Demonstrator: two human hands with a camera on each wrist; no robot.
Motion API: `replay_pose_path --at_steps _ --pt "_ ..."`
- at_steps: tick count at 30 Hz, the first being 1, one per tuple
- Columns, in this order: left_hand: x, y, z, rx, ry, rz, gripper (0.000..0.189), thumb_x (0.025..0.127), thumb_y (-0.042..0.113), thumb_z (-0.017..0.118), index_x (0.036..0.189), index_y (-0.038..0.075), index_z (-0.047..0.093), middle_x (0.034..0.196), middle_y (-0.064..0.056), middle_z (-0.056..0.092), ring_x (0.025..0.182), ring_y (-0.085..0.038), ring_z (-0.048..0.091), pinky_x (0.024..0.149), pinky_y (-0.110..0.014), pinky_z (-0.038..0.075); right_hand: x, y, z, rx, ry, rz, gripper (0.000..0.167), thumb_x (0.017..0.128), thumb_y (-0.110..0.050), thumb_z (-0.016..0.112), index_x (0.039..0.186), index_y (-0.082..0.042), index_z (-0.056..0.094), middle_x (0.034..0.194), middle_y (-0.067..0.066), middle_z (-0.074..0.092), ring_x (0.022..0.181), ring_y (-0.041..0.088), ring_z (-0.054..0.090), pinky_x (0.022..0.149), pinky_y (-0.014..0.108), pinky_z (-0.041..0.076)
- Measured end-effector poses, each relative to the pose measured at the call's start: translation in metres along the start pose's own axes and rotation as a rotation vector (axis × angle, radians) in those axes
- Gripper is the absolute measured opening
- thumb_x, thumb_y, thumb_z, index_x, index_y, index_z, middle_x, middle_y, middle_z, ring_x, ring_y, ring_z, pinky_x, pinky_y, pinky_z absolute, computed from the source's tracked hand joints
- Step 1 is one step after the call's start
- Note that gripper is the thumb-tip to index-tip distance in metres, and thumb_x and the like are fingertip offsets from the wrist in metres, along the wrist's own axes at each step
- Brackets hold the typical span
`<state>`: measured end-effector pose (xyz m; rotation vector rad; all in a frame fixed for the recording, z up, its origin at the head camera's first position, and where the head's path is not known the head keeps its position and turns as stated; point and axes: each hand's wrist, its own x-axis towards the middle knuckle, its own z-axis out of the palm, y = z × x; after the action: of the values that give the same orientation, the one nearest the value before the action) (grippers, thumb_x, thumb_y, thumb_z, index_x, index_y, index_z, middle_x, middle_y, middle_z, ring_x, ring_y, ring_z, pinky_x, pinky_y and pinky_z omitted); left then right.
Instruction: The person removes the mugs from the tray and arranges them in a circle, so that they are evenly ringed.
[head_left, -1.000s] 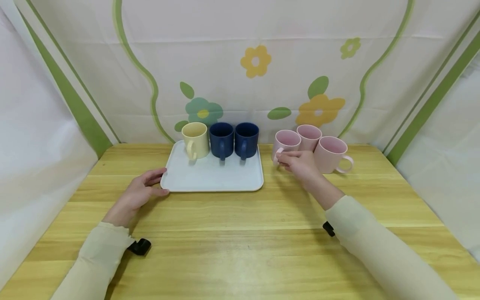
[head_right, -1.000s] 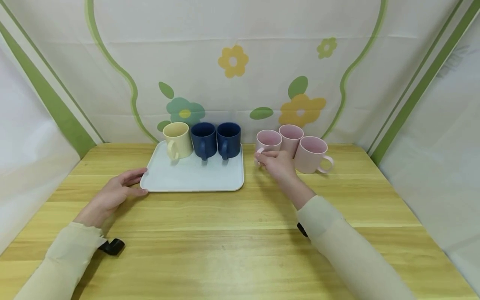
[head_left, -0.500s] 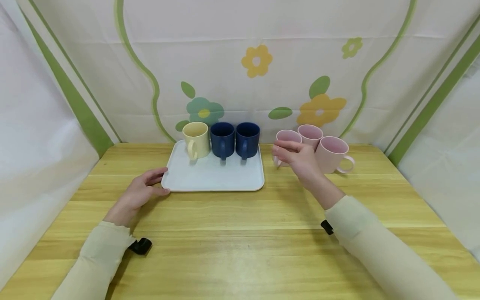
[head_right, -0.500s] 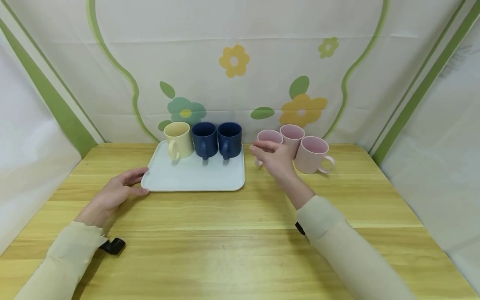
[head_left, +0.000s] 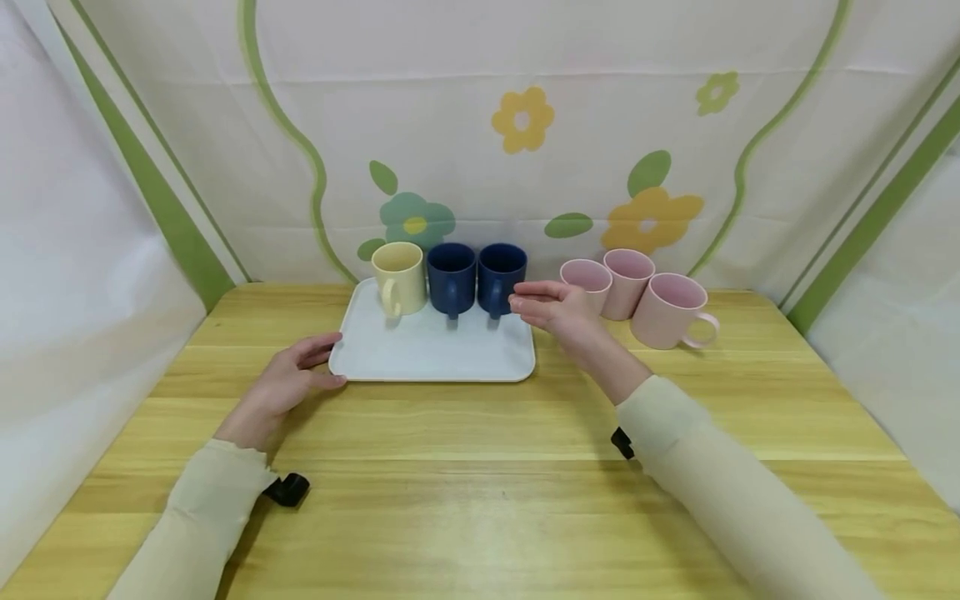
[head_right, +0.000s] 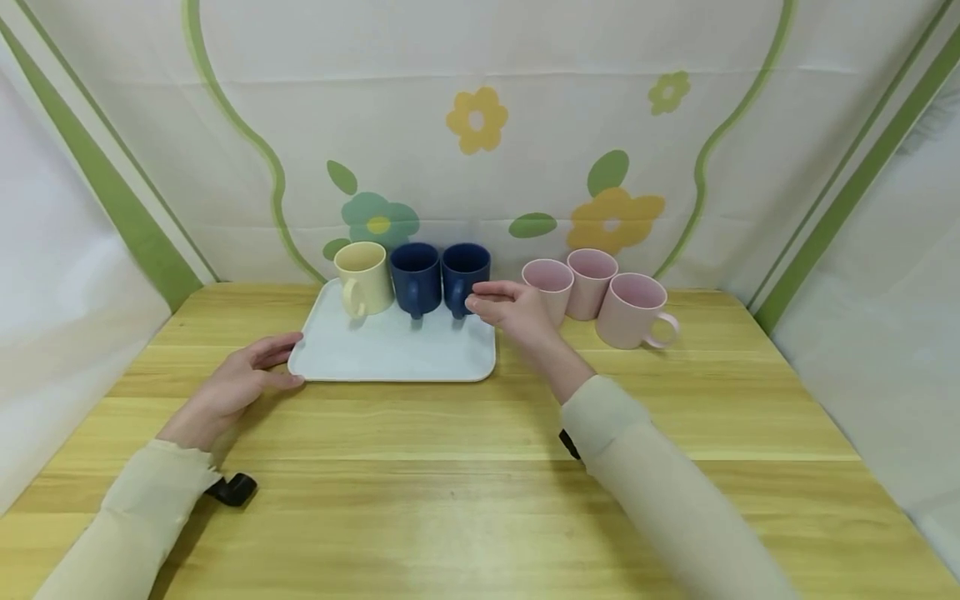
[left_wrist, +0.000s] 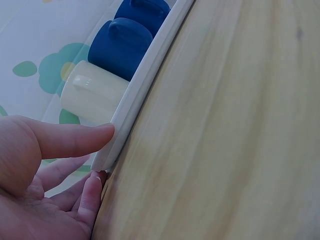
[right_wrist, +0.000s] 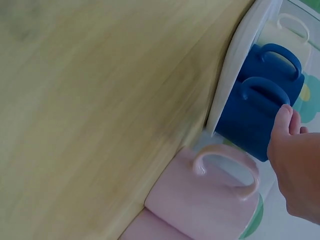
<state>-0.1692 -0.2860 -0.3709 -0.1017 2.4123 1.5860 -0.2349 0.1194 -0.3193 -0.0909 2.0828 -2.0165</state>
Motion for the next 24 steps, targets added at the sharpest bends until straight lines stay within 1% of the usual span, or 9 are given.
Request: replay_pose_path --at_steps 4,6,10,13,17,21,24 --pt "0.001 0.0 0.0 -0.009 0.001 -0.003 0.087 0.095 0.009 0.077 0.169 0.012 0.031 0.17 -0.024 0.035 0.156 -0.041 0.032 0.125 -0.059 0.026 0.007 0.003 0.007 0.007 0.01 0.038 0.052 0.103 -0.013 0.07 0.15 0.003 0.055 0.149 0.021 0.064 0.138 0.031 0.063 0.114 0.038 0.051" --pt "0.001 0.001 0.0 -0.01 0.003 -0.005 0.087 0.095 0.009 0.077 0.169 0.012 0.031 0.17 -0.023 0.036 0.156 -0.041 0.032 0.126 -0.06 0.025 0.011 0.004 0.009 -0.003 0.015 0.046 0.052 0.103 -0.014 0.07 0.15 0.003 0.056 0.148 0.021 0.064 0.138 0.029 0.064 0.115 0.038 0.051" --pt "0.002 0.003 0.0 -0.004 0.008 -0.009 0.087 0.095 0.009 0.077 0.168 0.012 0.032 0.17 -0.023 0.036 0.157 -0.041 0.032 0.127 -0.06 0.023 0.016 0.005 0.015 0.014 0.017 0.052 0.049 0.102 -0.012 0.071 0.147 0.002 0.058 0.148 0.022 0.065 0.138 0.03 0.063 0.118 0.04 0.048" --pt "0.002 0.003 0.0 -0.002 0.011 -0.01 0.087 0.095 0.008 0.077 0.168 0.012 0.032 0.17 -0.023 0.036 0.157 -0.041 0.031 0.127 -0.06 0.023 0.019 0.006 0.018 0.032 0.01 0.062 0.048 0.102 -0.009 0.07 0.147 0.003 0.058 0.149 0.023 0.063 0.14 0.031 0.061 0.121 0.042 0.045" --pt "0.002 0.002 0.0 -0.006 0.014 -0.012 0.086 0.094 0.008 0.078 0.168 0.012 0.033 0.169 -0.023 0.037 0.157 -0.041 0.032 0.127 -0.059 0.024 0.024 0.009 0.02 0.043 -0.005 0.082 0.051 0.102 -0.008 0.068 0.149 0.005 0.054 0.153 0.022 0.06 0.143 0.033 0.058 0.123 0.045 0.043" --pt "0.001 0.002 0.001 -0.013 0.014 -0.014 0.086 0.094 0.007 0.077 0.168 0.012 0.033 0.169 -0.023 0.038 0.157 -0.04 0.032 0.127 -0.057 0.024 0.03 0.013 0.02 0.058 -0.027 0.106 0.056 0.101 -0.007 0.07 0.152 0.005 0.051 0.157 0.019 0.055 0.144 0.033 0.057 0.123 0.048 0.042" --pt "0.001 0.002 0.001 -0.012 0.011 -0.011 0.086 0.094 0.006 0.077 0.168 0.012 0.033 0.169 -0.023 0.037 0.156 -0.04 0.033 0.127 -0.057 0.025 0.035 0.016 0.02 0.083 -0.03 0.128 0.057 0.099 -0.005 0.072 0.151 0.005 0.051 0.155 0.02 0.056 0.144 0.032 0.057 0.123 0.049 0.043"
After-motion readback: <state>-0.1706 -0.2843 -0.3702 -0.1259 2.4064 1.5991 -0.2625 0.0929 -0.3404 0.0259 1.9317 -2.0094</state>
